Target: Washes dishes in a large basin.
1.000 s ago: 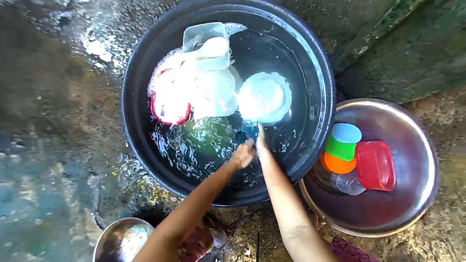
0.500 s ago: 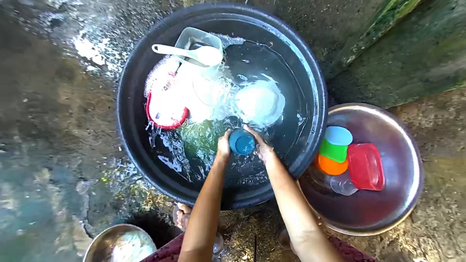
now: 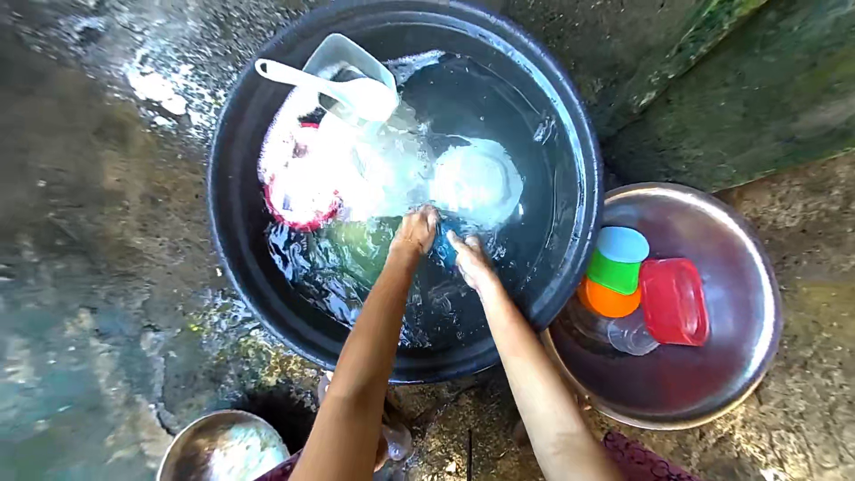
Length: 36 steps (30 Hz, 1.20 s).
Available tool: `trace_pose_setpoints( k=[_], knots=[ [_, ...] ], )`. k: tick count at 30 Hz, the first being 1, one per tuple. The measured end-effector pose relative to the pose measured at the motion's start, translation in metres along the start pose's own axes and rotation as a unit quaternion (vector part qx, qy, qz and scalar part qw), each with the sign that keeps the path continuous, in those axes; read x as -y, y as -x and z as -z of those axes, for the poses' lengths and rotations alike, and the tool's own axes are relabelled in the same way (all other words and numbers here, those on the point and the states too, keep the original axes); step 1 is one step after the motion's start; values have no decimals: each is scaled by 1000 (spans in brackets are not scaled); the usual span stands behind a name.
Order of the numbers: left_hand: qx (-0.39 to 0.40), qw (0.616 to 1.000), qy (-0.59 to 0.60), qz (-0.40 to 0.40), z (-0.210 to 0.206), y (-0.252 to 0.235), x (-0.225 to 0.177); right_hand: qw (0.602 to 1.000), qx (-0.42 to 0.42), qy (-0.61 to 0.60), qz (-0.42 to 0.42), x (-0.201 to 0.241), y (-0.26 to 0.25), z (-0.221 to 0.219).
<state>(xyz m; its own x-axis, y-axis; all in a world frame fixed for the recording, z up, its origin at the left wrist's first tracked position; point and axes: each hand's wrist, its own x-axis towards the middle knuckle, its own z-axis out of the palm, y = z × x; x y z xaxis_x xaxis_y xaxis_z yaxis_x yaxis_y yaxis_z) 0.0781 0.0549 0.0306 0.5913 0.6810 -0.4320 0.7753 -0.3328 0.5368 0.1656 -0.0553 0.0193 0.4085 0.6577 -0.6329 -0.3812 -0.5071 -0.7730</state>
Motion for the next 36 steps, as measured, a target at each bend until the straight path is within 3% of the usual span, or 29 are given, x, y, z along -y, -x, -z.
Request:
trace_pose_setpoints(
  k=[3,4,6,8,10,13,15,19,24,26,28,30,33,36],
  knots=[
    [229,967,-32,110,21,-2,-9,991,16,130,2,7,-1,10],
    [249,957,26,149,21,3,-9,987,11,163,-6,7,-3,13],
    [229,936,216,158,16,20,-2,989,-24,146,-6,4,-1,6],
    [200,900,361,141,10,29,0,997,-50,56,-34,3,2,-5],
    [193,865,431,172,11,37,-5,991,-44,-68,-108,5,6,-7],
    [135,846,473,207,19,51,-9,961,13,-226,-161,14,14,-8],
    [80,821,519,224,26,65,-18,961,37,-223,-159,22,25,-8],
    [3,742,630,230,18,74,-4,982,83,-99,-134,34,49,0],
    [-19,678,706,202,8,79,-22,991,86,-99,-23,35,69,13],
    [-4,704,691,167,-1,81,-38,987,51,-152,28,39,75,22],
    [36,786,600,145,4,80,-56,975,-36,-214,50,53,80,43],
    [73,856,498,121,14,70,-45,966,-140,-204,81,66,88,85],
    [10,934,337,120,43,63,10,961,-239,-19,137,70,102,179],
    [-45,970,190,142,72,64,69,927,-269,244,94,58,116,259]
  ],
)
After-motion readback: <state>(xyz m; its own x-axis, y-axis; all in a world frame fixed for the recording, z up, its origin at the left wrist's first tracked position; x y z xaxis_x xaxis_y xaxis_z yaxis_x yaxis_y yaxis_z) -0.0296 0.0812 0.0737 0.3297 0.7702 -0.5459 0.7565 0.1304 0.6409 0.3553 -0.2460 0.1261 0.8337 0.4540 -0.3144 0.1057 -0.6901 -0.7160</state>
